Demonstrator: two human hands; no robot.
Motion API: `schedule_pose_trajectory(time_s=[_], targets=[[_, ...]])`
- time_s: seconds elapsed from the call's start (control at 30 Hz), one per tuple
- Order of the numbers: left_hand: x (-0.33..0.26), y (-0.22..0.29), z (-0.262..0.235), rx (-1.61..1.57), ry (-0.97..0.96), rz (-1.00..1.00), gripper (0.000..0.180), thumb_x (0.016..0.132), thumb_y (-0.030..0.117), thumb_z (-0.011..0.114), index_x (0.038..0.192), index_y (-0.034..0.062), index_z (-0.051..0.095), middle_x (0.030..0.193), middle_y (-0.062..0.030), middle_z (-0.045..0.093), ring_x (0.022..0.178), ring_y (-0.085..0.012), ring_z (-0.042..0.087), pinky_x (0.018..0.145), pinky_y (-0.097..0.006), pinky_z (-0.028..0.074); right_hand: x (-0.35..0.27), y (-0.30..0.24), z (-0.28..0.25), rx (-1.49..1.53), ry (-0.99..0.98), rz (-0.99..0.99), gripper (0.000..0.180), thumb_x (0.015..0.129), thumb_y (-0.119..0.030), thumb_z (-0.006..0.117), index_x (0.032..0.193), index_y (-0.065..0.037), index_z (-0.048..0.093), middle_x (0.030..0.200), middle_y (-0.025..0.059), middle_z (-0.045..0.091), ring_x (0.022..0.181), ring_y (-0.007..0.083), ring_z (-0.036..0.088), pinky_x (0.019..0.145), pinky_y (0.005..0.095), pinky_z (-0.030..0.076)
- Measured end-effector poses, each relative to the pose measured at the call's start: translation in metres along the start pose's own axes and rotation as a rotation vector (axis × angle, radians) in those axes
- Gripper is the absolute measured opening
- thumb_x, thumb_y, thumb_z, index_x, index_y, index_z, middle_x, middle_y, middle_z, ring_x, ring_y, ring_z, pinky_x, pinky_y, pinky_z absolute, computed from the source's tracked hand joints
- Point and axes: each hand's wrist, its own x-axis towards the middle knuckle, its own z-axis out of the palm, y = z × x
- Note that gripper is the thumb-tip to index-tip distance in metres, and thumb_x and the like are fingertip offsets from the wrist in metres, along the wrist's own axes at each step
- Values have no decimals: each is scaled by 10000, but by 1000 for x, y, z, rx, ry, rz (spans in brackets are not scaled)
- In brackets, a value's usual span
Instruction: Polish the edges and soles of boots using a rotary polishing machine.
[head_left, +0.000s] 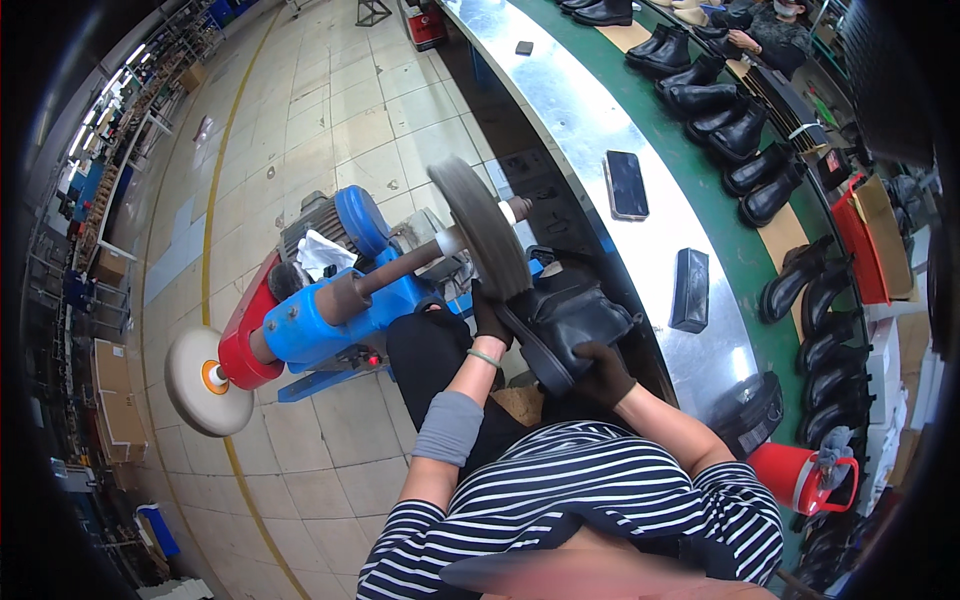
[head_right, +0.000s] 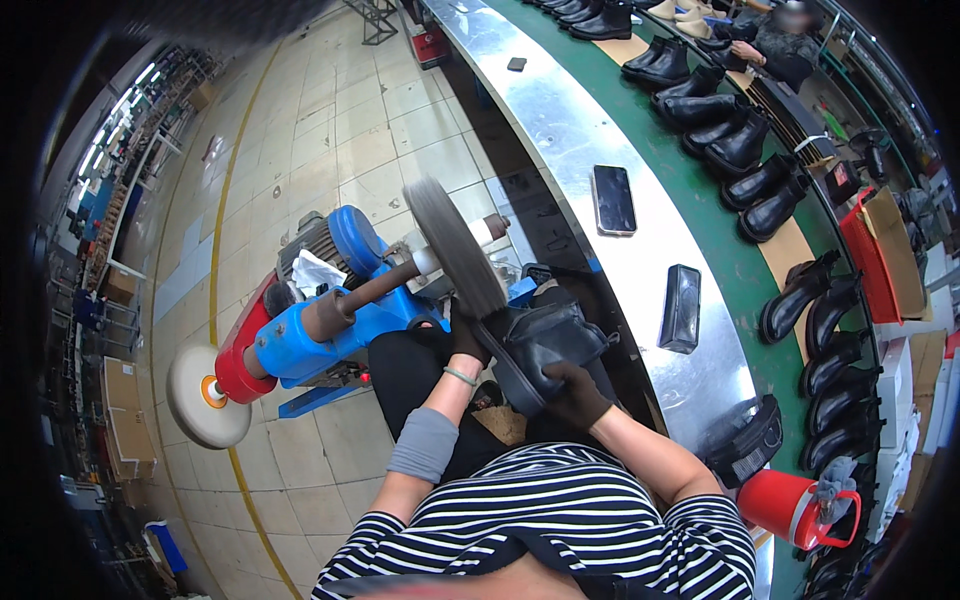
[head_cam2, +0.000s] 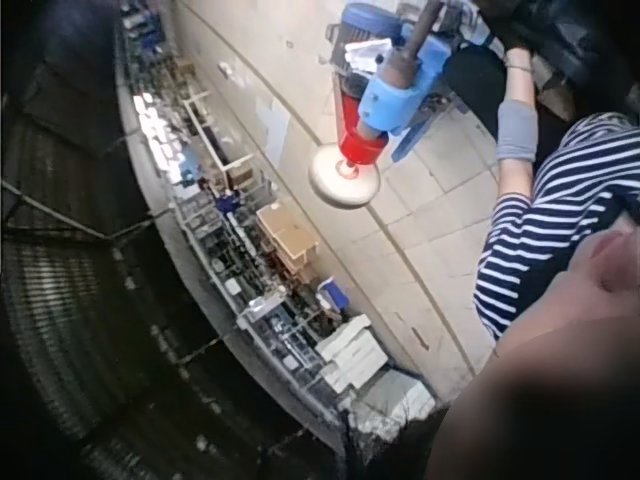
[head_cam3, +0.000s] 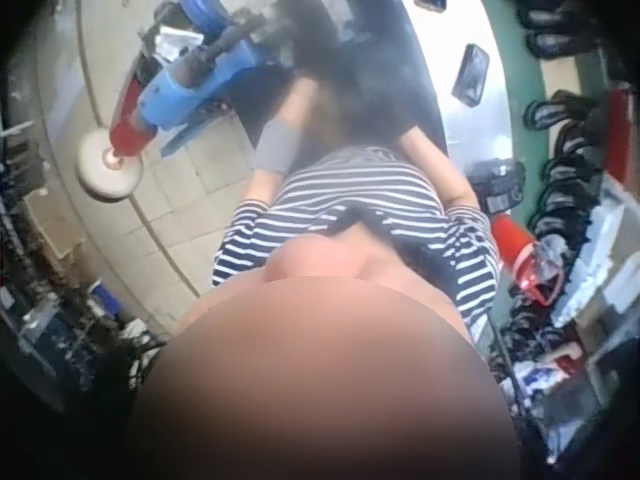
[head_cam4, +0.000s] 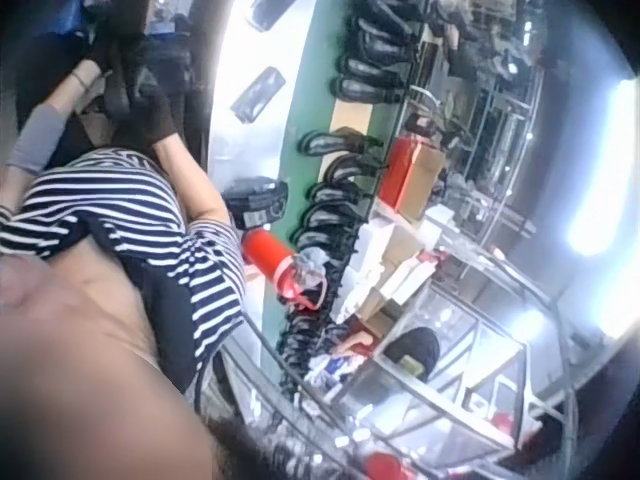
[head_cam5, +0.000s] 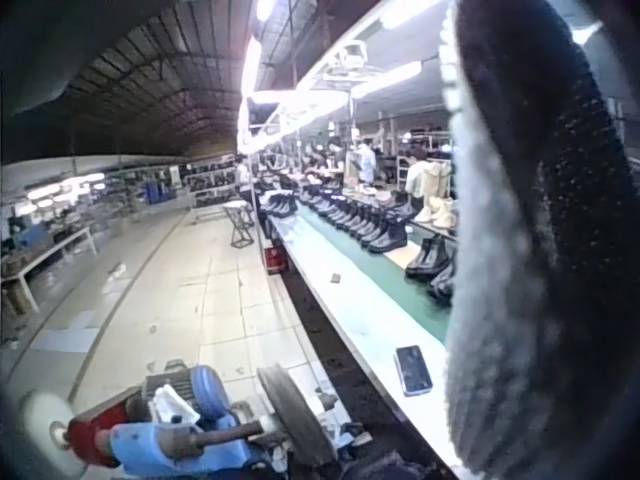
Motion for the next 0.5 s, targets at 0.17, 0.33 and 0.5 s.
schedule_pose_trajectory(time_s=[0.17, 0.33, 0.5], targets=[[-22, -6, -14, 115, -213, -57, 662, 925, 579, 392, 1341, 66, 447, 1264, -168, 551, 1133, -325, 551, 998, -436, 434, -46, 6, -12, -405, 170, 3, 434, 767, -90, 654, 1190, -23, 576, 1056, 106, 643, 971, 187, 615, 960, 361, 444], [-43, -12, 2, 107, -263, -159, 597, 966, 520, 360, 1332, 58, 449, 1268, -141, 552, 1157, -291, 535, 1045, -400, 385, -75, -27, 13, -1515, -56, -410, 828, 705, -195, 761, 1411, -55, 352, 1317, 179, 460, 1196, 278, 485, 1021, 419, 385], [-7, 2, -46, -191, -583, -325, 641, 944, 542, 373, 1292, 19, 500, 1286, -144, 548, 1222, -304, 488, 1099, -429, 304, -58, -53, 65, -2053, -186, -452, 1038, 612, -279, 793, 1479, -212, 227, 1395, 282, 313, 1240, 449, 404, 1030, 471, 366]])
